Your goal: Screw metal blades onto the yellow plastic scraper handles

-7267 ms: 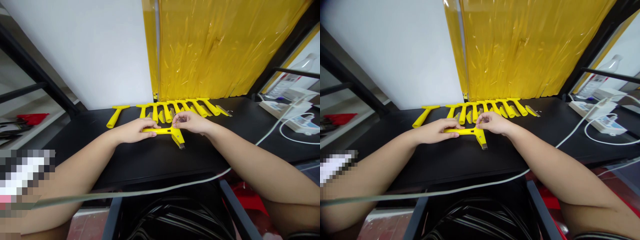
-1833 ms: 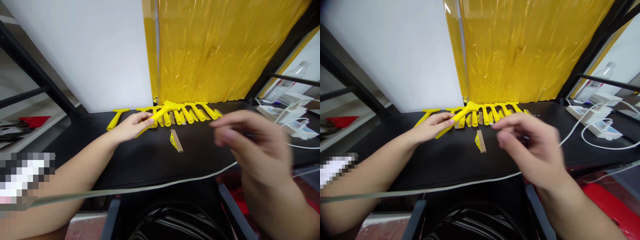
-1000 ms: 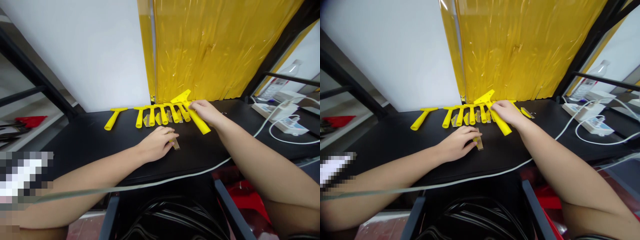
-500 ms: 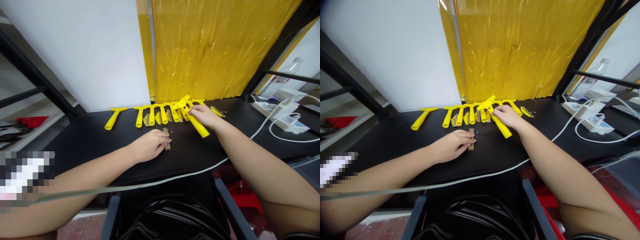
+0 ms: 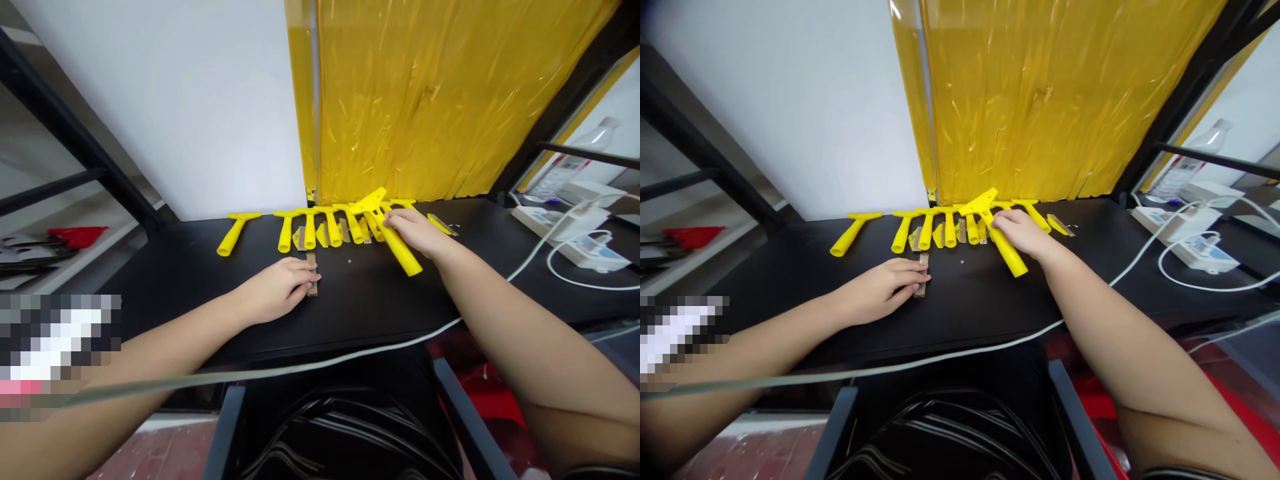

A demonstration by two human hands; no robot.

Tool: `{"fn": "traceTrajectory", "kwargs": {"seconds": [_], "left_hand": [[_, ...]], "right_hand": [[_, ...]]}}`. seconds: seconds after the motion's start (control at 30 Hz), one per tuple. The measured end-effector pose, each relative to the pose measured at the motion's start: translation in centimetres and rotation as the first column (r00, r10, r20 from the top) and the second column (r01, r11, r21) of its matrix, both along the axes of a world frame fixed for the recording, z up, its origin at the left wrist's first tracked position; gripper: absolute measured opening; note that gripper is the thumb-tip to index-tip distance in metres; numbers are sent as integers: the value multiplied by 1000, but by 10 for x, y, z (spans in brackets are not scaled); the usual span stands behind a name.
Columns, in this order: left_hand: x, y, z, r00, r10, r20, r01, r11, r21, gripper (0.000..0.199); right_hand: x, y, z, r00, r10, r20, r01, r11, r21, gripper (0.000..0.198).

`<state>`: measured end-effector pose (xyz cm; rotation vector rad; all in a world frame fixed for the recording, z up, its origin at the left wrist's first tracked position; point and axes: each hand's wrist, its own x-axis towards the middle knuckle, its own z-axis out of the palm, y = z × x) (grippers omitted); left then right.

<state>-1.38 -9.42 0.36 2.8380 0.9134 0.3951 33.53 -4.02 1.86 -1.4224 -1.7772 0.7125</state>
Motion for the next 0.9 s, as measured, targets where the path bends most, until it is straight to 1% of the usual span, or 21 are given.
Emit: {"fn": "traceTrajectory", "kwargs": {"seconds": [0.1,0.2,0.33,0.47,0.57,0.67,0.73,0.8,0.9], "left_hand": [[18,1,-1,1000,-11,4,11,1000,9,38],[37,5,-5,999,46,-15,-45,997,54,43],[58,11,-11,991,115,-66,-108,988,111,50],[73,13,-13,989,114,-96,-104,989,109,52],[81,11,-13,988,95,-120,-79,987,138,52],[84,9,-12,987,92,-133,-68,982,176,51],[80,7,-11,988,90,-126,-66,981,180,50],[70,4,-12,990,83,-112,-64,985,163,49],[47,-8,-14,994,80,-73,-70,989,127,48]], "right_hand": [[-2,-2,1,998,0,58,1,1000,-13,23],[-5,-4,3,995,15,102,-13,1000,-28,22],[-5,-4,2,993,27,113,-24,999,-28,23],[-4,-2,0,994,39,106,-35,999,-34,24],[-3,-1,-2,993,55,106,-52,998,-35,25],[-3,-1,-3,992,62,107,-59,998,-34,25],[-2,-2,-2,991,66,112,-63,997,-36,25],[-2,-3,-1,990,66,123,-61,997,-41,26],[0,-4,0,988,57,141,-51,998,-49,27]]}}
